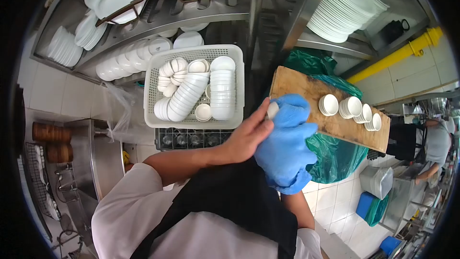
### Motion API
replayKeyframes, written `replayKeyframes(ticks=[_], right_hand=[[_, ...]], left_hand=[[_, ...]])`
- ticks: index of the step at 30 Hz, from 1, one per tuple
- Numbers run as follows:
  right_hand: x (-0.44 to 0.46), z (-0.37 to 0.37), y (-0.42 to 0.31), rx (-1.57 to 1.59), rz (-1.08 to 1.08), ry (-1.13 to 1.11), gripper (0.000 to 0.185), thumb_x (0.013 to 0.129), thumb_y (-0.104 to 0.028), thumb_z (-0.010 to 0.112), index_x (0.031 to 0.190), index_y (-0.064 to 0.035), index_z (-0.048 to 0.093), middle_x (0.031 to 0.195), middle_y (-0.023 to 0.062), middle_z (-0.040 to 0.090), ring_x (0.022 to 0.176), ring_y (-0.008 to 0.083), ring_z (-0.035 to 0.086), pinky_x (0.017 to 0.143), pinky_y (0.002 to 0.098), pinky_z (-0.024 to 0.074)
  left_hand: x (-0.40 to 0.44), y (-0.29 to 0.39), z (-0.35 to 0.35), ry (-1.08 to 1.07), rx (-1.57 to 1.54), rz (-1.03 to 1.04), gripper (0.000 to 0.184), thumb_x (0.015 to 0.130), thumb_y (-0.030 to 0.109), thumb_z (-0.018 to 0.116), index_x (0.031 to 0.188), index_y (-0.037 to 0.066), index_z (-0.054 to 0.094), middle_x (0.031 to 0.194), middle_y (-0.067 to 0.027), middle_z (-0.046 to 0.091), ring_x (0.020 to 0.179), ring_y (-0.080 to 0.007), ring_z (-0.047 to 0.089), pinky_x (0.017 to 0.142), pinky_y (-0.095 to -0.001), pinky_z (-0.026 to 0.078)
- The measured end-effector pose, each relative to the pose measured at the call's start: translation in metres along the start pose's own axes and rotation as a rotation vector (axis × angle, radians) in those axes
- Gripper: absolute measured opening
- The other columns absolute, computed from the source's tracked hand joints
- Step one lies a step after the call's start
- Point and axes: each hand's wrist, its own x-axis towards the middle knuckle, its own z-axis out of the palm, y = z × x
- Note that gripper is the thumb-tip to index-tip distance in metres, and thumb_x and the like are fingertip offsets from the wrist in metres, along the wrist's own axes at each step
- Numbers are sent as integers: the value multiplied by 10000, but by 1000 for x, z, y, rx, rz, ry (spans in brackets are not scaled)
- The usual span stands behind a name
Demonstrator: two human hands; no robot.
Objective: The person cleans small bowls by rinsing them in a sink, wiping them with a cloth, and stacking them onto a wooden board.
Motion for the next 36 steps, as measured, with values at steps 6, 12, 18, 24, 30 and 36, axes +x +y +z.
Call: replayKeyframes(ticks=[6,12,18,24,30,36], right_hand=[[-4,-16,3,-49,-7,-31,412,602,-33,732,981,-5,575,957,111,636,805,237,661,648,325,540],[-20,-49,25,-60,106,38,419,597,-32,736,982,-7,573,955,111,636,806,236,662,647,323,540],[-55,-95,59,-106,300,177,426,591,-31,740,982,-8,571,952,111,636,807,236,663,646,322,541],[-52,-105,82,-106,299,257,434,586,-29,744,983,-9,569,949,111,636,808,235,665,644,320,542],[-55,-104,74,-34,250,188,441,581,-28,748,983,-10,567,947,110,636,808,235,666,643,318,543],[-45,-103,72,-13,226,144,449,575,-27,752,983,-11,566,944,110,637,809,234,667,642,316,544]], left_hand=[[20,-1,-9,-111,-535,-644,434,995,378,512,1279,50,529,1090,-66,644,957,-168,655,832,-330,548],[44,-16,10,-231,-644,-723,377,977,280,535,1217,-9,573,1051,-109,673,878,-209,691,792,-335,585],[120,-43,58,-234,319,-32,311,976,233,472,1137,22,635,978,-189,681,878,-304,681,768,-401,532],[199,-96,131,-113,497,220,284,951,192,499,1097,0,648,982,-210,672,931,-364,642,817,-425,498],[207,-131,142,-34,916,196,332,899,270,568,1029,-21,660,963,-224,656,938,-371,633,834,-455,496],[175,-74,34,143,659,178,292,845,288,664,959,19,656,905,-176,669,877,-340,652,778,-414,516]])
